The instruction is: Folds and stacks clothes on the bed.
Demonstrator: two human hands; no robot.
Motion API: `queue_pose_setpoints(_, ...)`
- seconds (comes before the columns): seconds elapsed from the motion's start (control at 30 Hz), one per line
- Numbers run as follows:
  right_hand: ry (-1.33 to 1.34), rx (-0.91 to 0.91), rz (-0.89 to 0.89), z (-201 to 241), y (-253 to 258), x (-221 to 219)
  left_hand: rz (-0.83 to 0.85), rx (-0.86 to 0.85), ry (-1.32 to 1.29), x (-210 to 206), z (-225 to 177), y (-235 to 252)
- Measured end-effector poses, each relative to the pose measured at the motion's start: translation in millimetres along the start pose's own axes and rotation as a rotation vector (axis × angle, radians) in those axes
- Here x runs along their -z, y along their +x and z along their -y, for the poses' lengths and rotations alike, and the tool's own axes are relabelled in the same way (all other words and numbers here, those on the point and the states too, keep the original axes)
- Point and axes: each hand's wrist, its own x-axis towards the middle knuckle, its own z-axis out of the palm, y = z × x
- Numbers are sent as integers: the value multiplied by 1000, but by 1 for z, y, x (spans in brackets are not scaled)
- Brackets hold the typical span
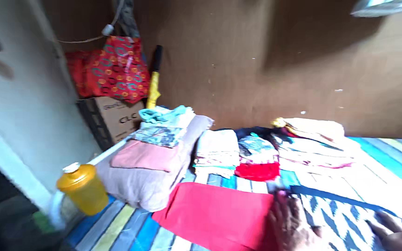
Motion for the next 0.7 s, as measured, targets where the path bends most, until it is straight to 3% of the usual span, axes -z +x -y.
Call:
queue_pose_setpoints(0.17,-14,-62,-16,-7,1,-3,241,-60,19,36,21,-22)
queue_pose_setpoints(0.27,-36,-82,-15,-7,-1,-3,383,-2,-64,63,27,-27)
queue_pose_setpoints(0.43,-49,50,-104,0,-5,0,228,-17,-376,88,31,-50)
queue_pose_setpoints(0.57,12,401,-298,73,-9,18,-106,-132,-711,109,32,-46)
queue_pose_setpoints(0.63,54,559,-374,135,-1,18,-167,41,-1047,116,31,-42)
queue_pose_setpoints(0.7,75,667,-347,202,6,14,-112,348,-1370,126,33,-39)
